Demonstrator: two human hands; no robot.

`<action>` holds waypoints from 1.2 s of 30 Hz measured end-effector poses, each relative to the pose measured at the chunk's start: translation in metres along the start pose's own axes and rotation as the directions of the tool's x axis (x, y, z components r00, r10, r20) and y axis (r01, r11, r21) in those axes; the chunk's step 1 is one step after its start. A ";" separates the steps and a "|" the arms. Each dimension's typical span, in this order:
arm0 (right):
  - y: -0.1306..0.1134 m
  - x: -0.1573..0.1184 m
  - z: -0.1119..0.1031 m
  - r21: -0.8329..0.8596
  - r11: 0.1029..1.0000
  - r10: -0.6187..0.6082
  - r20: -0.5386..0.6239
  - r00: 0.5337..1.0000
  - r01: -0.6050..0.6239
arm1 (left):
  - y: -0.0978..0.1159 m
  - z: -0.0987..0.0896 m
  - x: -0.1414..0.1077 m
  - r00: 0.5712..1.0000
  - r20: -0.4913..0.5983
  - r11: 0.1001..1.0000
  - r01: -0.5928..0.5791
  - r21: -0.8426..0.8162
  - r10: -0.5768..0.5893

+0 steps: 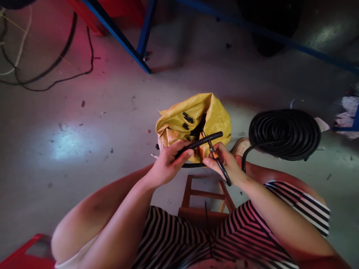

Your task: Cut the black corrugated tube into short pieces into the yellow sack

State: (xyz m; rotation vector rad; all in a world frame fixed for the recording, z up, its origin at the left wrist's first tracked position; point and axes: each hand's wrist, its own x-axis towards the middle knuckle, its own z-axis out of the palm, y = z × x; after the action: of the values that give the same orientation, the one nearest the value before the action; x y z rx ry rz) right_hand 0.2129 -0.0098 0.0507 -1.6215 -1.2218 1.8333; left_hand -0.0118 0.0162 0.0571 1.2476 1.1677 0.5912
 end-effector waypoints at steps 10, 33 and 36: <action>0.002 0.001 0.000 0.016 1.000 0.005 -0.013 1.000 -0.004 | -0.002 -0.001 0.000 1.000 0.015 0.999 0.001 0.035 -0.002; 0.001 0.002 -0.004 0.060 0.998 -0.025 -0.018 1.000 0.026 | -0.002 0.001 -0.003 0.998 -0.026 0.994 0.045 -0.102 -0.048; 0.001 0.002 -0.004 0.045 0.999 -0.019 -0.007 1.000 0.019 | -0.001 0.002 -0.003 0.998 -0.019 0.993 0.053 -0.105 -0.055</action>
State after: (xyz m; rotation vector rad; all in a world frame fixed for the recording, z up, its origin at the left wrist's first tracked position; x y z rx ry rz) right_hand 0.2162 -0.0079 0.0486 -1.5857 -1.1805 1.8290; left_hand -0.0118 0.0126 0.0570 1.1203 1.1700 0.6190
